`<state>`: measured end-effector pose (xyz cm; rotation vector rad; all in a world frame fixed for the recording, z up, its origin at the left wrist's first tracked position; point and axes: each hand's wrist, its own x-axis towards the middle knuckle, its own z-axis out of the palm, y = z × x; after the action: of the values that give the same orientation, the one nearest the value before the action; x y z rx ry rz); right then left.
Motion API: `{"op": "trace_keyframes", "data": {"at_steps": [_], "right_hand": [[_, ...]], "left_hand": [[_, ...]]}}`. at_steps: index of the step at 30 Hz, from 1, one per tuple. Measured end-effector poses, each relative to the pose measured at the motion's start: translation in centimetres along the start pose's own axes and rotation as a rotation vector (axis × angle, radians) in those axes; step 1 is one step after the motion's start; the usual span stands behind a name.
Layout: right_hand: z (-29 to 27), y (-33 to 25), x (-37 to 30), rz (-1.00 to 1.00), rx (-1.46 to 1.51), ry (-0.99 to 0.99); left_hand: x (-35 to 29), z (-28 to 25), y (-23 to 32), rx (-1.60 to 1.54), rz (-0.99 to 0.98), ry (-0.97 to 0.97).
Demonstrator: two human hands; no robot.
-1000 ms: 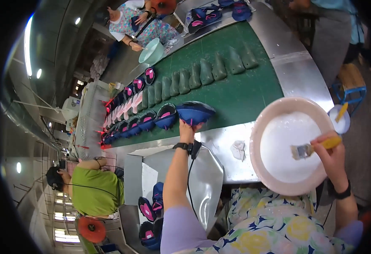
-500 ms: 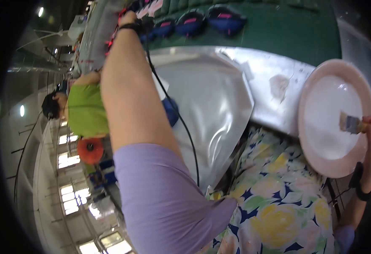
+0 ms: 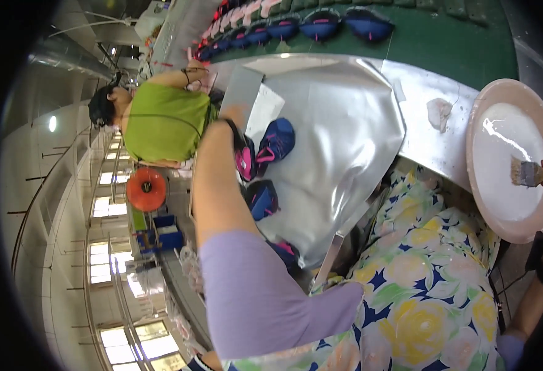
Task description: The recorder uses a brush to apply a white adhesive or sealant to the inner edges and seams of shoe uppers at a manufacturing station.
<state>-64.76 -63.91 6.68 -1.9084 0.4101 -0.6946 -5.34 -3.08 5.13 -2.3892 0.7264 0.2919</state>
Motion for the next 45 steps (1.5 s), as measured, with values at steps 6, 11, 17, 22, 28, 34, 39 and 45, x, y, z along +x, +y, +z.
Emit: {"op": "trace_keyframes", "data": {"at_steps": [6, 11, 17, 22, 28, 34, 39, 45], "right_hand": [[-2.6, 3.2, -3.6, 0.286, -0.175, 0.02], [-0.2, 7.8, -0.9, 0.274, -0.137, -0.033], [10.2, 2.4, 2.3, 0.189, -0.248, -0.385], [6.1, 3.1, 0.1, -0.031, -0.481, -0.58], [0.7, 0.9, 1.8, -0.049, -0.197, -0.088], [1.3, -2.4, 3.6, -0.198, 0.049, 0.288], [2.9, -1.3, 2.1, 0.022, 0.037, 0.356], [5.2, -1.3, 0.4, 0.223, 0.29, 0.384]], "left_hand": [[-8.4, 9.5, 15.9, -0.377, -0.263, 0.033], [-6.8, -0.1, 20.0, -0.18, 0.334, 0.633], [-4.2, -5.2, 26.5, -0.586, 0.554, 0.459], [-1.7, -11.7, 26.5, -1.944, 0.543, 0.086], [-1.8, -18.8, 33.6, -1.905, 0.629, 0.276], [-4.0, -23.3, 40.0, -1.884, 0.874, 0.361], [-5.5, -25.0, 46.8, -1.904, 0.94, 0.485], [-6.4, -26.3, 48.4, -1.951, 0.972, 0.65]]}}
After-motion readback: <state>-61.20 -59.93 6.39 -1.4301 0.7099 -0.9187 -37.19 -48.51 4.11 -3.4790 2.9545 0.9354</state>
